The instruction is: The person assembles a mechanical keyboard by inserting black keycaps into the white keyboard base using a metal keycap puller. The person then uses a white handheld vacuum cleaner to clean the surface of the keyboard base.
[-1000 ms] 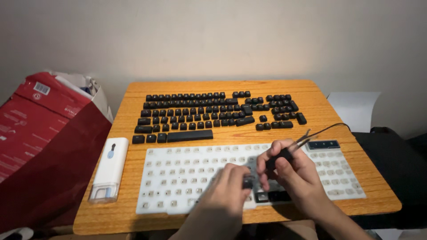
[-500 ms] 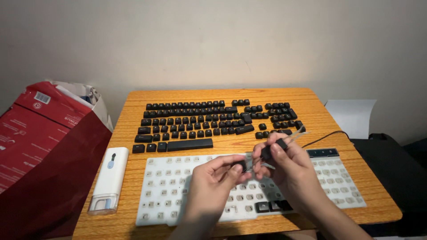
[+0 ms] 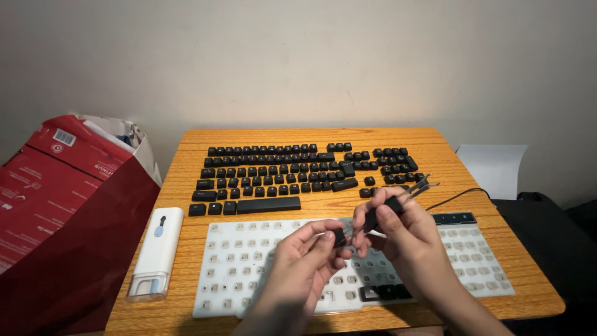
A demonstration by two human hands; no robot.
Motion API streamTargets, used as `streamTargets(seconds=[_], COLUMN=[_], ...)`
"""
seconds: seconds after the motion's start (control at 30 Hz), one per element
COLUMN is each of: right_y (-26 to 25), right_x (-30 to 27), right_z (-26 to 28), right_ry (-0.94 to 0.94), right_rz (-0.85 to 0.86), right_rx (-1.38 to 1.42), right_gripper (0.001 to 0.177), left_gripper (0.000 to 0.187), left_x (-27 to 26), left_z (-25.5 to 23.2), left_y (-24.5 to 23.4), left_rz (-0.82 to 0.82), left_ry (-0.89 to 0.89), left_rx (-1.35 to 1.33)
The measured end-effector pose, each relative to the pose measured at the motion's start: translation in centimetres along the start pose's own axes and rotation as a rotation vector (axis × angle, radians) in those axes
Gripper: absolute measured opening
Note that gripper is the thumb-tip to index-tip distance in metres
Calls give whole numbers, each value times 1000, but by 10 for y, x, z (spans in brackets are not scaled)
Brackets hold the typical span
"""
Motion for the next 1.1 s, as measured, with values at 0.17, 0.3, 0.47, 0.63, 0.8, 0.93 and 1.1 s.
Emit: streamTargets(seconds=[0.17, 0.3, 0.47, 0.63, 0.8, 0.93, 1.1], right_y=[-5, -5, -11, -19, -19, -17, -21], right_x=[4, 5, 15, 32, 43, 47, 51], right_z=[1, 2, -2, -6, -2, -8, -17], right_ry=[129, 199, 206, 230, 200, 243, 275], right_rz=[-125, -170, -118, -146, -116, -226, -278], right_rx=[98, 177, 310, 395, 445, 337, 374], right_gripper=[16, 16, 19, 21, 21, 23, 23], left_gripper=[34, 42, 49, 48, 49, 39, 38], left_x=[-5, -8, -2, 9, 22, 29, 30], left_z=[-5, -11, -20, -45, -57, -59, -62], left_y=[4, 7, 17, 28, 29, 26, 27], left_rz=[75, 131, 151, 205, 257, 235, 21], left_ry=[2, -11, 59, 271, 256, 320, 296], left_rx=[30, 34, 306, 594, 563, 644, 979])
Point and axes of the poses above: each hand's wrist, its own x-axis towards the middle knuckle, its own y-axis out of the palm, z = x × y, the point moved 2 cm from there along x, towards the middle knuckle, and after that the axes turned 10 degrees about -y, right-handed, at the moved point
